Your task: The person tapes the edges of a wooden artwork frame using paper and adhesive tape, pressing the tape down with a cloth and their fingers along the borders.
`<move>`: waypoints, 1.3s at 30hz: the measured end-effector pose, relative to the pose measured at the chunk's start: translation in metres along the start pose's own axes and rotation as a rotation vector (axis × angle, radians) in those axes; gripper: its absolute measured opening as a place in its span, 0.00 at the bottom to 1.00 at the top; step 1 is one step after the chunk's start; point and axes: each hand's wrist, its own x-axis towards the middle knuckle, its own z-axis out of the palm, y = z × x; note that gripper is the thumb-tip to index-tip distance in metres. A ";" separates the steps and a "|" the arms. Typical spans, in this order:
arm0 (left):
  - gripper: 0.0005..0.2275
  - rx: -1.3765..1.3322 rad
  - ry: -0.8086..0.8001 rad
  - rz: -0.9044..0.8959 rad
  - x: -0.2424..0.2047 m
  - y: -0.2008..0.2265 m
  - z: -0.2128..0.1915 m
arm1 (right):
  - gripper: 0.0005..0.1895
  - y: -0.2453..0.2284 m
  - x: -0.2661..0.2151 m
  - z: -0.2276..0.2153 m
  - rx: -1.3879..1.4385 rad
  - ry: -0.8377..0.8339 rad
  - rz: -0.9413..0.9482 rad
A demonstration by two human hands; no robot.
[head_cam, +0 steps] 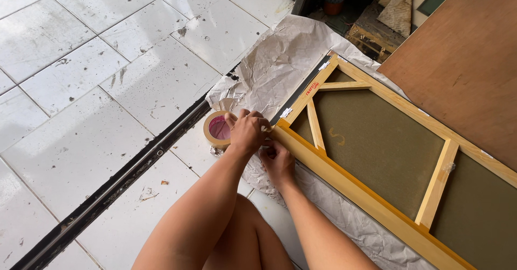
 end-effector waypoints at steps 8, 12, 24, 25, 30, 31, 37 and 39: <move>0.03 0.063 0.132 0.105 0.014 -0.004 0.034 | 0.19 0.018 0.004 0.006 -0.027 0.012 0.049; 0.04 0.180 0.141 0.135 0.021 0.001 0.038 | 0.16 0.024 0.007 0.005 -0.016 0.003 0.057; 0.11 -0.120 0.083 -0.050 -0.004 -0.035 0.000 | 0.18 0.018 0.005 0.014 0.115 0.050 0.068; 0.11 -0.121 0.081 -0.049 -0.006 -0.032 -0.003 | 0.18 0.012 0.004 0.013 0.114 0.050 0.070; 0.15 -0.043 0.002 -0.054 -0.014 -0.027 -0.007 | 0.10 0.023 0.021 0.027 -0.070 0.203 0.198; 0.15 -0.044 0.004 -0.052 -0.011 -0.024 -0.011 | 0.10 0.016 0.024 0.028 -0.070 0.205 0.196; 0.20 -0.114 -0.075 -0.036 -0.009 -0.014 -0.032 | 0.15 -0.011 0.042 0.029 -0.200 0.170 0.209; 0.23 -0.144 -0.146 -0.023 -0.007 -0.013 -0.031 | 0.22 -0.023 0.041 0.024 -0.403 0.050 0.149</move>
